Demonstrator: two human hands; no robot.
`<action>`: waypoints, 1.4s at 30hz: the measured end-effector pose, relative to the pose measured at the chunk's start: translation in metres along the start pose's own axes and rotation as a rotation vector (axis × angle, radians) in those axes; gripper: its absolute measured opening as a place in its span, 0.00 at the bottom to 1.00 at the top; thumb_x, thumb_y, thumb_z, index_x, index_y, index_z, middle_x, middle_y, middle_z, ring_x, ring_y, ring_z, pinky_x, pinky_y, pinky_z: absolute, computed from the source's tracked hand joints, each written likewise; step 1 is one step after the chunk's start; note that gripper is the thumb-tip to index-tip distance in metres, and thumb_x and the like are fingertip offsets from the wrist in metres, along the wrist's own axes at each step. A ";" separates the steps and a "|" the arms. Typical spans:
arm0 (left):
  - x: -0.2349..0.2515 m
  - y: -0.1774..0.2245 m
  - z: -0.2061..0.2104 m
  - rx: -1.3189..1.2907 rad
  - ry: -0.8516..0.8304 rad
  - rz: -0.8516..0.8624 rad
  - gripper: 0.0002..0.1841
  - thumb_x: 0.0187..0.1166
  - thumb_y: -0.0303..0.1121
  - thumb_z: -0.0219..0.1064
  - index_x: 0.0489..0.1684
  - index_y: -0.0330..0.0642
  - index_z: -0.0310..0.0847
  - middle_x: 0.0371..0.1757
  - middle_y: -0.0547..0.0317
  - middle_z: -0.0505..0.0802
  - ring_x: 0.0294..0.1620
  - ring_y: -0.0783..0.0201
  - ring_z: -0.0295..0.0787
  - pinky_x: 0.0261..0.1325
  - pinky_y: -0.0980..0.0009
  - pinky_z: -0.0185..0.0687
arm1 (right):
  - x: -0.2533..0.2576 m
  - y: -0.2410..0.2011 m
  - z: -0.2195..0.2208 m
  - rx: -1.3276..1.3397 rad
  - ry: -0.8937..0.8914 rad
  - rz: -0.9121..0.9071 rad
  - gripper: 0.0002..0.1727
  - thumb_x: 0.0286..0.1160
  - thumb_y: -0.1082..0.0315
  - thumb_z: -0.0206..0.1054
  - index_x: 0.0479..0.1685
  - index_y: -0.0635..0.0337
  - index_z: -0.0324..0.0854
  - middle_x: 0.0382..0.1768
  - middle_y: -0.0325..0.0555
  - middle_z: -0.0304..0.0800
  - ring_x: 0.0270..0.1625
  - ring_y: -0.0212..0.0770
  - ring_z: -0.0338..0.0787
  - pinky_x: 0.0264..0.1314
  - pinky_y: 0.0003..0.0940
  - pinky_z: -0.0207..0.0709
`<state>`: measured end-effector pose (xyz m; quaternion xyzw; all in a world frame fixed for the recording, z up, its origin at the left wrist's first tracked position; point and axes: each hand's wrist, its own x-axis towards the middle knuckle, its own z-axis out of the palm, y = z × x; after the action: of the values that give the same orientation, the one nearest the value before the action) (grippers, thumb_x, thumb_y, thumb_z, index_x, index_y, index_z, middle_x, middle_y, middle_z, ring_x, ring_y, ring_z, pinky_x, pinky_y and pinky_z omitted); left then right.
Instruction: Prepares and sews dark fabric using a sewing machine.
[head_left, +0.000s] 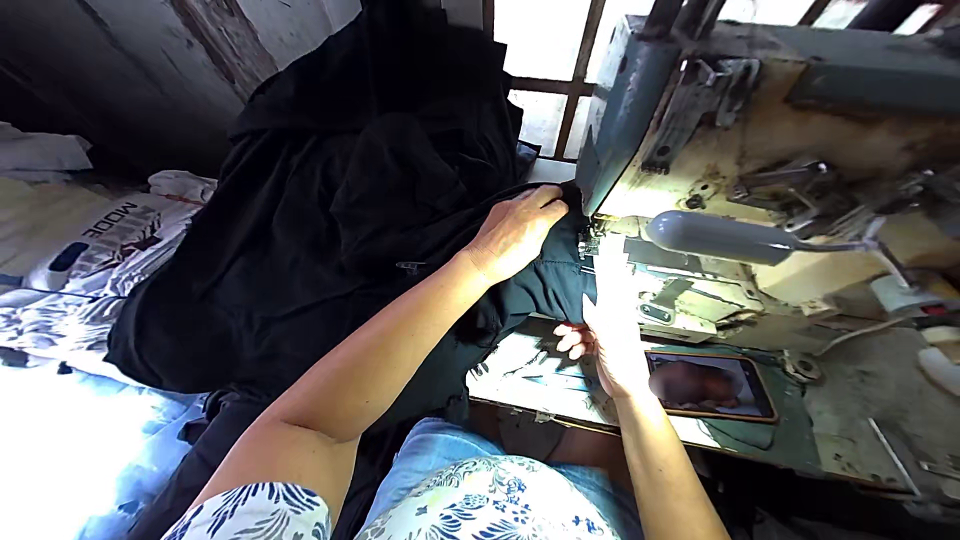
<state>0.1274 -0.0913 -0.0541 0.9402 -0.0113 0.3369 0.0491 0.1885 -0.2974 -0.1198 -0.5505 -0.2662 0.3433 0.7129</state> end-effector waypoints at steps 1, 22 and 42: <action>-0.002 0.000 0.000 0.042 0.077 0.071 0.13 0.84 0.21 0.56 0.48 0.34 0.90 0.62 0.43 0.93 0.68 0.46 0.89 0.71 0.54 0.82 | 0.000 0.000 -0.002 -0.003 -0.017 0.012 0.18 0.92 0.72 0.47 0.38 0.67 0.81 0.24 0.43 0.95 0.19 0.28 0.91 0.20 0.18 0.82; 0.001 0.004 -0.099 0.043 -0.304 0.244 0.17 0.80 0.41 0.62 0.31 0.34 0.83 0.29 0.44 0.88 0.36 0.41 0.88 0.46 0.40 0.74 | 0.005 -0.022 0.002 -0.678 0.028 -0.750 0.13 0.80 0.71 0.68 0.58 0.64 0.89 0.42 0.50 0.93 0.44 0.39 0.91 0.52 0.37 0.85; -0.016 -0.019 -0.093 -0.853 -0.386 -0.102 0.09 0.71 0.17 0.58 0.32 0.37 0.86 0.32 0.72 0.91 0.31 0.87 0.82 0.36 0.87 0.76 | 0.019 -0.019 -0.003 -0.680 0.027 -0.704 0.14 0.82 0.64 0.65 0.53 0.64 0.91 0.43 0.47 0.94 0.43 0.28 0.91 0.50 0.26 0.85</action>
<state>0.0572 -0.0635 0.0056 0.8809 -0.1113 0.1185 0.4445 0.2063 -0.2868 -0.1020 -0.6330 -0.5240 -0.0320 0.5689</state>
